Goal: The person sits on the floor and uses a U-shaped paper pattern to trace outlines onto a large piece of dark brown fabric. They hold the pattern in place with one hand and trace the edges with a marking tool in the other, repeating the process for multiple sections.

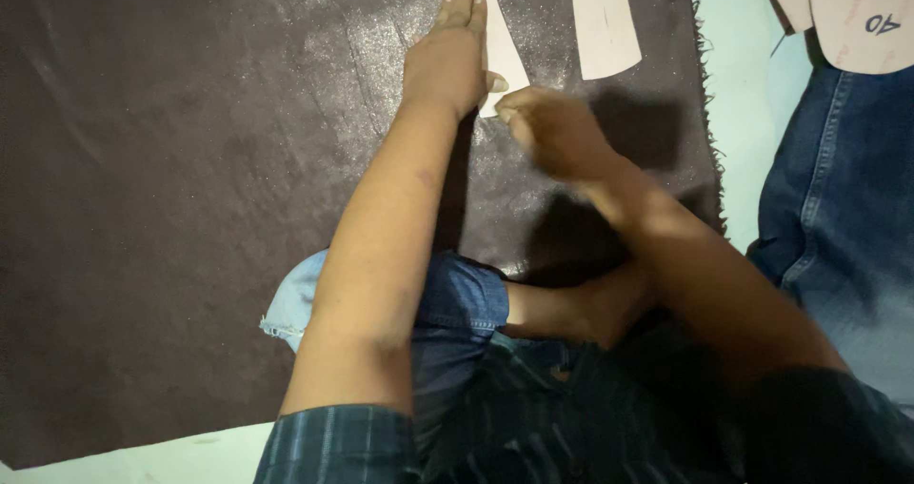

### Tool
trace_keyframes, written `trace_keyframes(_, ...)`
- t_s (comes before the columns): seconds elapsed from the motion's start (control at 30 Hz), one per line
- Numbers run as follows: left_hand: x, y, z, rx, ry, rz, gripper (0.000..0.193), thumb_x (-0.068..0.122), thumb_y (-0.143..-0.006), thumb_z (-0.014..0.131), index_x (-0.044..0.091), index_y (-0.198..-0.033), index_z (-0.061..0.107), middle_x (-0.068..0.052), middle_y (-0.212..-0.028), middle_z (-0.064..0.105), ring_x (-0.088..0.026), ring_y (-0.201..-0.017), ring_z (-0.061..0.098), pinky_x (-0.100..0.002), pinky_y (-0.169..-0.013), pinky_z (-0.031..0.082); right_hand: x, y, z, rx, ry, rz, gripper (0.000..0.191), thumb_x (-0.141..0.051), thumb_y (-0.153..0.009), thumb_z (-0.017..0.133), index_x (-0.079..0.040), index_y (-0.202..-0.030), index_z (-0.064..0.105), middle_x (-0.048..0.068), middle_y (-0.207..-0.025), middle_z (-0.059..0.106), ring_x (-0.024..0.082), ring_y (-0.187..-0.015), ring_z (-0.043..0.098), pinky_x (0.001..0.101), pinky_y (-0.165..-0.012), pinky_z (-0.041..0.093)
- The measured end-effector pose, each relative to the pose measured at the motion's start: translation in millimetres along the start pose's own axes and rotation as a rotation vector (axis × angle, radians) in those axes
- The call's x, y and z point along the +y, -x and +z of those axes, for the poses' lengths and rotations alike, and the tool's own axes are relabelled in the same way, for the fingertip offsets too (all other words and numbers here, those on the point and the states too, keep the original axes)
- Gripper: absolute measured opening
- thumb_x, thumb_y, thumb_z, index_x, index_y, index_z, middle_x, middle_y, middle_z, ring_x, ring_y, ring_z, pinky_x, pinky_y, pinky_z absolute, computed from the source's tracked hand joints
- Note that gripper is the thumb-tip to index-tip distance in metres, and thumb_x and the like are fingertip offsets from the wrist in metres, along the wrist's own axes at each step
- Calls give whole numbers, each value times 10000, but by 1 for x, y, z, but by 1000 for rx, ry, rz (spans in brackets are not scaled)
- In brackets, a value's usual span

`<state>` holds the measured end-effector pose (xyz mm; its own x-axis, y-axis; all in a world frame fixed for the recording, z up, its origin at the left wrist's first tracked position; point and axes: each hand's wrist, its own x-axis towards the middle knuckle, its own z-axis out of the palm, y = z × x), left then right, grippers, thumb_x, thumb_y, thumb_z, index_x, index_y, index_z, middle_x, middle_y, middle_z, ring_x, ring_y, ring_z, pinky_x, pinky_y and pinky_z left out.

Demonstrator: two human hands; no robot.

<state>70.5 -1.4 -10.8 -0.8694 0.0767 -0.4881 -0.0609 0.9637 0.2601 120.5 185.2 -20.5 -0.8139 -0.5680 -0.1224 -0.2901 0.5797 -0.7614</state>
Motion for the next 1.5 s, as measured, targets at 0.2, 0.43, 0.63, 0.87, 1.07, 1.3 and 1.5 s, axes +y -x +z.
trace_keyframes(0.2, 1, -1, 0, -20, -19, -15, 1098, 367, -753, 849, 141, -1616, 208, 20, -1699, 59, -168, -1551, 178, -395, -1147, 403, -2, -1, 3, -16, 42, 18, 241, -125, -1064, 514, -49, -1108, 738, 170, -1088, 757, 282, -936, 735, 405, -880, 572)
trace_keyframes(0.43, -2, 1, 0, 3, 3, 11, 1091, 360, -761, 863, 120, -1612, 224, -2, -1704, 65, -184, -1554, 186, -385, -1153, 405, -13, -4, 3, -51, -31, 1, 208, -146, -1012, 574, -47, -1085, 741, 181, -1026, 744, 321, -888, 719, 435, -820, 568)
trace_keyframes(0.63, -2, 1, 3, -6, 21, 2, 1101, 371, -763, 873, 117, -1614, 223, 7, -1704, 78, -189, -1555, 196, -439, -1152, 405, -9, -3, -7, -38, 317, 59, 199, -120, -992, 563, -79, -950, 753, 162, -935, 749, 321, -838, 715, 473, -832, 556)
trace_keyframes(0.87, -2, 1, 2, 8, 24, 2, 1096, 361, -757, 878, 129, -1614, 236, 12, -1712, 74, -189, -1559, 201, -480, -1157, 404, -9, -6, 6, -162, 16, 13, 152, -134, -1034, 603, -36, -979, 705, 175, -903, 717, 314, -828, 689, 446, -816, 556)
trace_keyframes(1.07, -2, 3, 0, 6, 37, 16, 1093, 383, -770, 866, 103, -1612, 228, 2, -1710, 66, -187, -1567, 194, -422, -1157, 420, 8, 4, -14, 137, 210, -74, 174, -169, -1032, 637, -48, -958, 738, 162, -935, 752, 322, -835, 716, 440, -780, 579)
trace_keyframes(1.3, -1, 2, 0, -3, -3, 5, 1085, 361, -771, 851, 123, -1618, 217, 10, -1708, 55, -180, -1560, 183, -402, -1143, 420, 7, -1, 13, 0, -40, -61, 202, -137, -1019, 566, -47, -1050, 744, 171, -1002, 756, 298, -810, 724, 409, -776, 588)
trace_keyframes(1.5, 0, 4, -2, -21, 8, -6, 1102, 398, -770, 856, 123, -1615, 206, 13, -1701, 52, -186, -1554, 170, -476, -1177, 351, 18, 6, -14, 166, 262, -94, 187, -164, -1054, 601, -47, -1028, 745, 168, -1020, 761, 341, -873, 723, 456, -792, 561)
